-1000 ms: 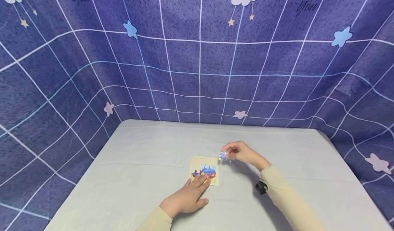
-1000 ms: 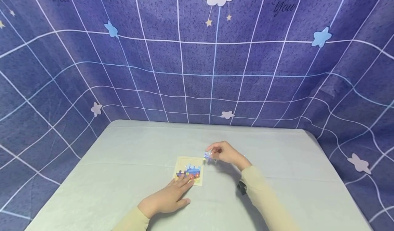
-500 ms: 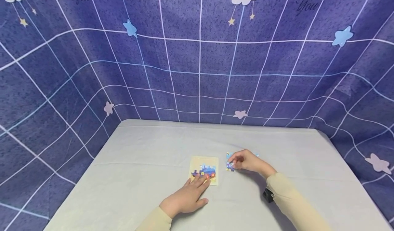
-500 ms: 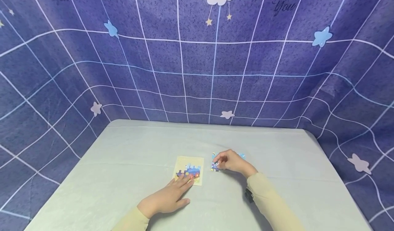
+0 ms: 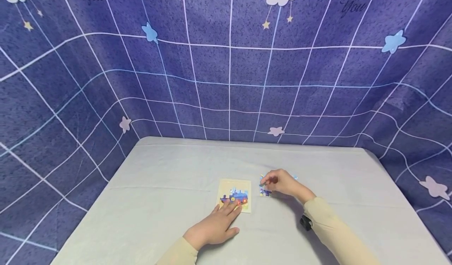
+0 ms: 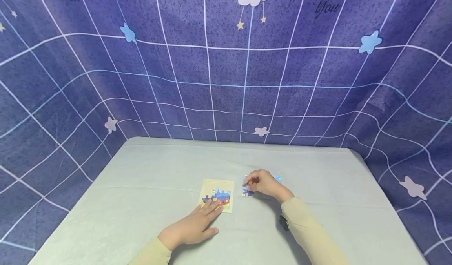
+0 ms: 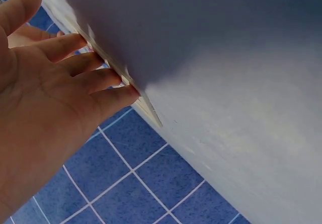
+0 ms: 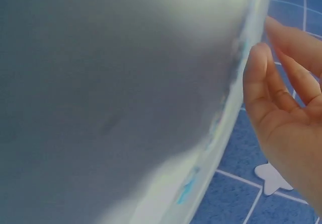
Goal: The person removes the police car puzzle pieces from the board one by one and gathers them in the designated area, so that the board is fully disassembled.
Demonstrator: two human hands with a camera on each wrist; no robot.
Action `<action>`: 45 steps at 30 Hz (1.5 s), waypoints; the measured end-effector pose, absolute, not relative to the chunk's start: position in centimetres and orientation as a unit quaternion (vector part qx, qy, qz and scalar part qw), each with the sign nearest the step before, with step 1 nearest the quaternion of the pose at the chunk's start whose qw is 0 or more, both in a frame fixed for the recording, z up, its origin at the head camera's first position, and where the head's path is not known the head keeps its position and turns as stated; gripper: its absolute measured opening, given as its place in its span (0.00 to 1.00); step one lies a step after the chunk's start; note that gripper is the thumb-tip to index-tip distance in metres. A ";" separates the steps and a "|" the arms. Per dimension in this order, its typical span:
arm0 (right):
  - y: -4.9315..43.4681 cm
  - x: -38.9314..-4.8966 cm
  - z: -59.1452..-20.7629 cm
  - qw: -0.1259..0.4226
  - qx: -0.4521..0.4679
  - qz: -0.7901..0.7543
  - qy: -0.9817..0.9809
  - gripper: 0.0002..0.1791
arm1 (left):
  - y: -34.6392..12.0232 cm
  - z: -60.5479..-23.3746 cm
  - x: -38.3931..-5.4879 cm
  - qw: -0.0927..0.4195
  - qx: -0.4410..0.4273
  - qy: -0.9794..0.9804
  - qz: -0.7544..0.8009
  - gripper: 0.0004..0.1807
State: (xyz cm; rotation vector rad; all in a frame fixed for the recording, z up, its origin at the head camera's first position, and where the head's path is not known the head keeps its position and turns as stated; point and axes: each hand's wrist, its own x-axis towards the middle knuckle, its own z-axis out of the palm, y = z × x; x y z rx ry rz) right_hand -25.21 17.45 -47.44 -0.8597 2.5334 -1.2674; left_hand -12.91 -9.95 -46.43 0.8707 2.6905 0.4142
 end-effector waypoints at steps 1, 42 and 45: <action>17.1 -25.3 -47.3 0.086 -0.291 -0.429 0.851 0.10 | -10.0 -46.4 -12.9 0.142 0.301 0.932 0.143 0.34; 8.5 -24.8 -47.8 0.119 -0.314 -0.446 0.830 0.11 | -9.6 -46.5 -13.2 0.152 0.308 0.930 0.131 0.34; 8.4 -24.8 -47.7 0.126 -0.311 -0.461 0.821 0.11 | -9.7 -46.5 -13.2 0.149 0.309 0.930 0.131 0.34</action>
